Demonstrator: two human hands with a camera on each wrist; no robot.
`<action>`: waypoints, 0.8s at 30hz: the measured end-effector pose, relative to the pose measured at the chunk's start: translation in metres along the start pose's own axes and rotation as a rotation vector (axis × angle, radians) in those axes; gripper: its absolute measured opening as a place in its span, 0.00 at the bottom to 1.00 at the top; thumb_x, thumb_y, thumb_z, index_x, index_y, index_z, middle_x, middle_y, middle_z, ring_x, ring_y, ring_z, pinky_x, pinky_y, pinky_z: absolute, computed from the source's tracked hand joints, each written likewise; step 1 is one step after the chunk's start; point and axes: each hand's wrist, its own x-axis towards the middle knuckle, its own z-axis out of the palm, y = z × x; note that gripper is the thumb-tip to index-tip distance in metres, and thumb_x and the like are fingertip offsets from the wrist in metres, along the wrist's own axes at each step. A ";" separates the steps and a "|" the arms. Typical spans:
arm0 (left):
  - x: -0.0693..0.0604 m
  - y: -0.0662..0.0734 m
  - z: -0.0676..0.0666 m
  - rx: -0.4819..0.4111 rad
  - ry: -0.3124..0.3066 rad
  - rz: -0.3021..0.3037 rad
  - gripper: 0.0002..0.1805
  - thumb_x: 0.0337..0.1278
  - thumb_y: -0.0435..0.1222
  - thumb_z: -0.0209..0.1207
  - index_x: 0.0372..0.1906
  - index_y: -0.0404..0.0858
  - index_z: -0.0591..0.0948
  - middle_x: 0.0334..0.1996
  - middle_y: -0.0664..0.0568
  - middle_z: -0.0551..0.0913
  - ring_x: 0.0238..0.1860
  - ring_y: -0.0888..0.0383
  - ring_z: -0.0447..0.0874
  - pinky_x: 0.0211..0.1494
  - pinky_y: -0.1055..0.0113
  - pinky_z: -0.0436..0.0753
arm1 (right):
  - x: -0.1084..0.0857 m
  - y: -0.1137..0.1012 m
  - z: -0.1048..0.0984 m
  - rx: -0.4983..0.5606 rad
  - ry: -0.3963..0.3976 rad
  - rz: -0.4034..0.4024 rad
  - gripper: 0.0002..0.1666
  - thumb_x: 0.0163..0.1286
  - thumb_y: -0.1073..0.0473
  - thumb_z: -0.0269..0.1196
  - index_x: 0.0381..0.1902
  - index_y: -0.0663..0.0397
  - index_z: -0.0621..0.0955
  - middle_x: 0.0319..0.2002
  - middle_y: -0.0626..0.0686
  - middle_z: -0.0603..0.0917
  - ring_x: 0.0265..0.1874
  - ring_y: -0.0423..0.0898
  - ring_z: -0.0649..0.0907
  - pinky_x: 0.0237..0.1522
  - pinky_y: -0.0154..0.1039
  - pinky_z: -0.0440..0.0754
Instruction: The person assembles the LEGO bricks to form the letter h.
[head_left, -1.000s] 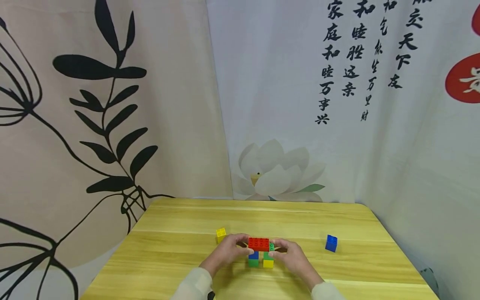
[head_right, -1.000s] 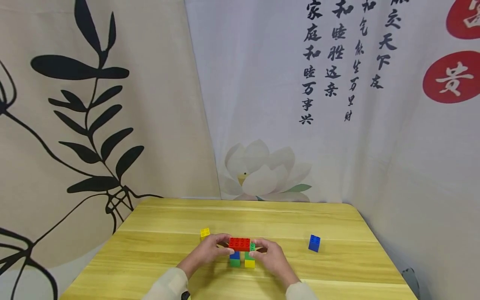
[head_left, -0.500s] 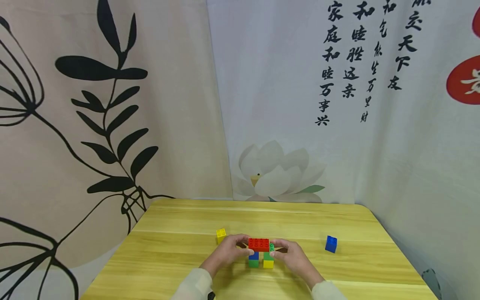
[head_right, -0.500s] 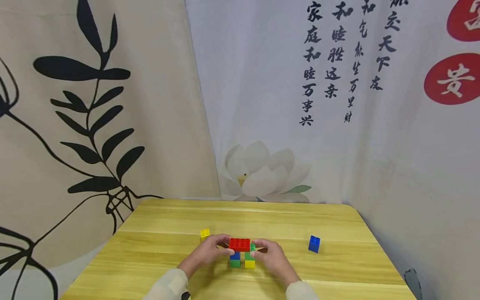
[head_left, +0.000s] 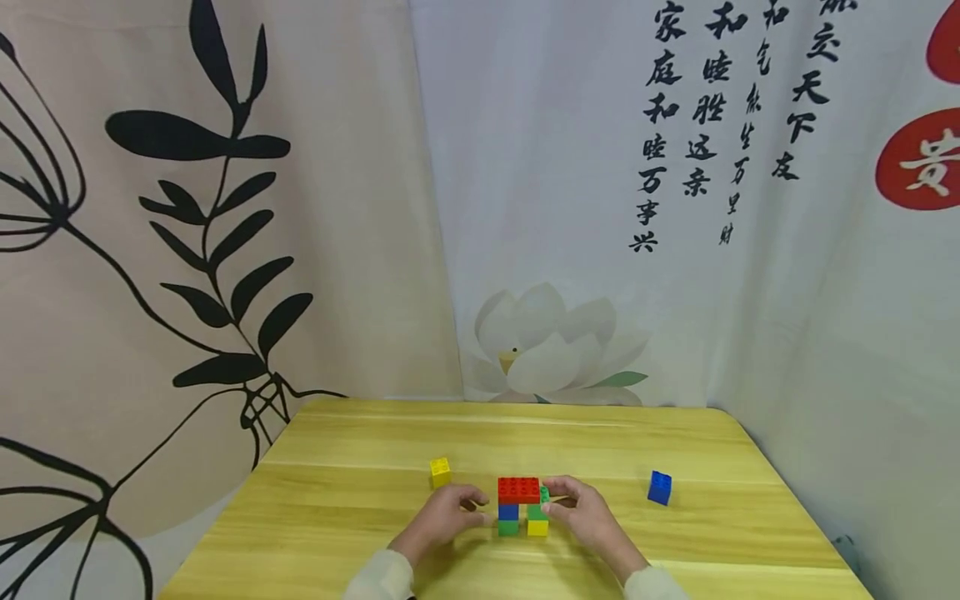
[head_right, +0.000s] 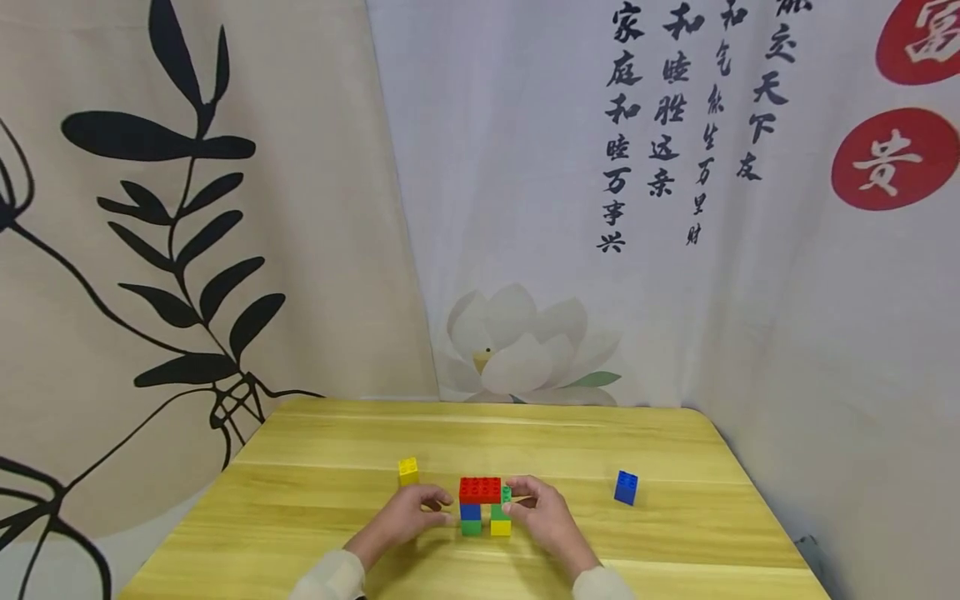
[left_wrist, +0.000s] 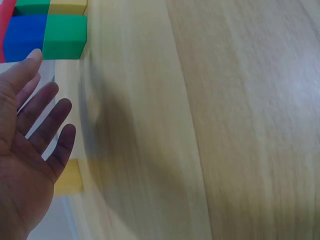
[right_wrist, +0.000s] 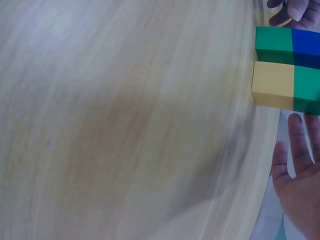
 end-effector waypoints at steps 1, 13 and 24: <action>0.000 -0.001 0.000 0.003 0.003 0.001 0.13 0.57 0.35 0.69 0.45 0.33 0.85 0.45 0.45 0.85 0.46 0.47 0.81 0.49 0.55 0.81 | 0.000 0.000 0.000 0.004 0.002 0.002 0.25 0.67 0.57 0.68 0.59 0.60 0.78 0.52 0.58 0.82 0.47 0.51 0.82 0.47 0.44 0.82; -0.004 -0.007 -0.019 -0.014 0.053 -0.045 0.17 0.58 0.36 0.69 0.49 0.32 0.83 0.48 0.42 0.83 0.46 0.48 0.80 0.49 0.51 0.81 | -0.005 -0.001 -0.002 0.002 -0.014 0.014 0.27 0.68 0.54 0.68 0.60 0.61 0.78 0.54 0.60 0.81 0.47 0.52 0.81 0.47 0.47 0.82; -0.005 -0.017 -0.045 0.015 0.154 -0.068 0.21 0.62 0.42 0.66 0.54 0.32 0.81 0.51 0.44 0.83 0.50 0.49 0.80 0.52 0.52 0.81 | -0.006 -0.004 -0.002 -0.007 -0.017 0.021 0.26 0.69 0.54 0.67 0.61 0.60 0.78 0.55 0.59 0.81 0.47 0.50 0.81 0.47 0.46 0.82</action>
